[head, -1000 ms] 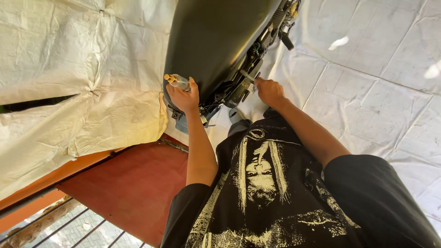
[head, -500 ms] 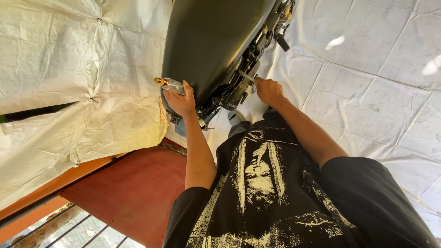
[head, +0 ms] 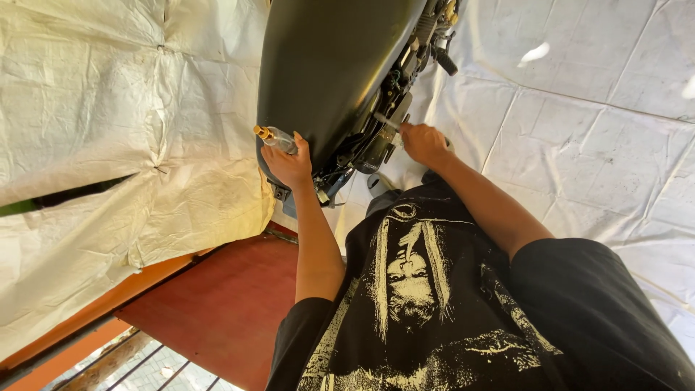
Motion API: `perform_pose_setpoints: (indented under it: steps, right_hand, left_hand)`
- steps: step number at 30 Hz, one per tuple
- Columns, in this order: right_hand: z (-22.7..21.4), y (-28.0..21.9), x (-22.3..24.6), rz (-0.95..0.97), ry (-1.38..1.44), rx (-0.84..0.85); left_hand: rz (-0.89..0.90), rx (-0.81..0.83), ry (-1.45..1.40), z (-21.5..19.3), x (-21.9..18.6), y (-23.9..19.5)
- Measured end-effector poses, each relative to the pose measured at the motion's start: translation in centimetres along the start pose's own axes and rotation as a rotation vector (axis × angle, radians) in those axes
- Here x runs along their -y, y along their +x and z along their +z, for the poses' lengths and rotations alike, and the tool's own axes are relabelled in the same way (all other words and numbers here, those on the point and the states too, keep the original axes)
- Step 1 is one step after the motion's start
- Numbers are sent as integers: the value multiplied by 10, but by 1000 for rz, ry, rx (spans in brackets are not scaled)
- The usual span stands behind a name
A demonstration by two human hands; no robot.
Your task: The person uses a wrench to tighten bolts on the rear section of a motorcycle while holding a spray bottle. They work on the area near the seat and rear wheel, adjusting their position to reach different fasteners.
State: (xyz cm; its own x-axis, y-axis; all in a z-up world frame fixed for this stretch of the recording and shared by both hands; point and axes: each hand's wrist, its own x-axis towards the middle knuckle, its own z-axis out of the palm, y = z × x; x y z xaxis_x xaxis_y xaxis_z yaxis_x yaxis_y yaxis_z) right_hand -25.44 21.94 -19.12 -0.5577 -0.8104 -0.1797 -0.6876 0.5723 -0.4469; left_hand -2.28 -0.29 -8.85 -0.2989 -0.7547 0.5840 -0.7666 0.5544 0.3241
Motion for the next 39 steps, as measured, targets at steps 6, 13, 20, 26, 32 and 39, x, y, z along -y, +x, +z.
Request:
perform_pose_setpoints:
  steps: [6, 13, 20, 26, 32, 39]
  right_hand:
    - [12, 27, -17, 170, 50, 129]
    - [-15, 9, -4, 87, 53, 146]
    - [-22, 9, 2, 167, 162, 132]
    - [-29, 23, 4, 194, 82, 135]
    - [-31, 21, 15, 228, 189, 199]
    - [-33, 13, 18, 243, 253, 293]
  left_hand:
    - [8, -14, -43, -19, -23, 12]
    - [-27, -3, -3, -26, -40, 20]
    - [-47, 11, -33, -21, -29, 15]
    - [-60, 18, -9, -17, -22, 12]
    - [-93, 50, -35, -7, -5, 8]
    - [80, 37, 70, -32, -49, 25]
